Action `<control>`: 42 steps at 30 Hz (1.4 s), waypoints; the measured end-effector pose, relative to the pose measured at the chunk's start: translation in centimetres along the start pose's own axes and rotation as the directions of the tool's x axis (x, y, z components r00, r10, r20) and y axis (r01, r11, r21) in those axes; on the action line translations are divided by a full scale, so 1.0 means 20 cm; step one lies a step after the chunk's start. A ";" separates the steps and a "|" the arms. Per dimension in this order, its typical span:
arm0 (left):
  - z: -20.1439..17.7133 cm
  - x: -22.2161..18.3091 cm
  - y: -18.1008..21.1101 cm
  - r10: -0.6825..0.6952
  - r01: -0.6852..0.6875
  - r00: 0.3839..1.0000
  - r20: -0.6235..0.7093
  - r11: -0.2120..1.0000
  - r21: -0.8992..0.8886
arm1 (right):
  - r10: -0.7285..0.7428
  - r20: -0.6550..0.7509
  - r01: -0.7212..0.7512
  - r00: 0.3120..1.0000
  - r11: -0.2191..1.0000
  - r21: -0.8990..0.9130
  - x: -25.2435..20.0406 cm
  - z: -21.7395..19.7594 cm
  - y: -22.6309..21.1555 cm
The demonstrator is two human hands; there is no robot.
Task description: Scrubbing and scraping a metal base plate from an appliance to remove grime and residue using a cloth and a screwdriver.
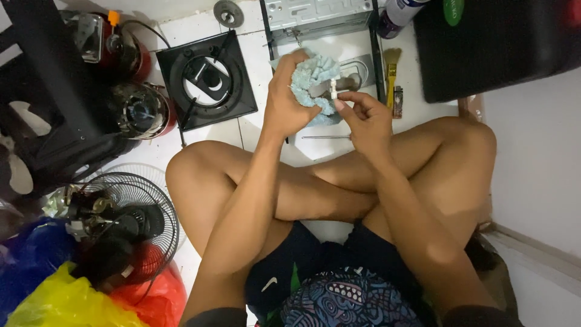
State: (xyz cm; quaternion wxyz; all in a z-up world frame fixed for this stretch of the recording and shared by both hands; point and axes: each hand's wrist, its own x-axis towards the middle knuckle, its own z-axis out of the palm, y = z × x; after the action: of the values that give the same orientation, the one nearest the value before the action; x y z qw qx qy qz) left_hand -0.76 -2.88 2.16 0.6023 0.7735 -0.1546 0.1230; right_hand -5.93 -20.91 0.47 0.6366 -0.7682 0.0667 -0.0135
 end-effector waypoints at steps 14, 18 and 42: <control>-0.03 0.02 -0.02 -0.009 0.010 1.000 -0.014 0.999 0.039 | 0.028 -0.116 -0.019 0.993 0.997 0.076 0.00 -0.02 0.01; -0.13 0.05 -0.09 -0.053 0.055 0.989 -0.140 0.998 0.007 | 0.119 -0.006 -0.095 0.993 0.824 0.558 0.01 -0.05 0.09; -0.94 -0.13 -0.32 -0.054 -0.371 0.457 -0.888 0.896 -0.245 | 0.040 0.406 0.203 0.913 0.818 -0.538 0.14 0.19 0.10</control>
State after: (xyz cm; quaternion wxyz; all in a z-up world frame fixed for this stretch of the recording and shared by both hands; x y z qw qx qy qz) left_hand -0.75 17.07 0.05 0.7264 0.4376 0.0809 0.5238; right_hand -2.86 -17.94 -2.34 0.3768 -0.9111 -0.0972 0.1359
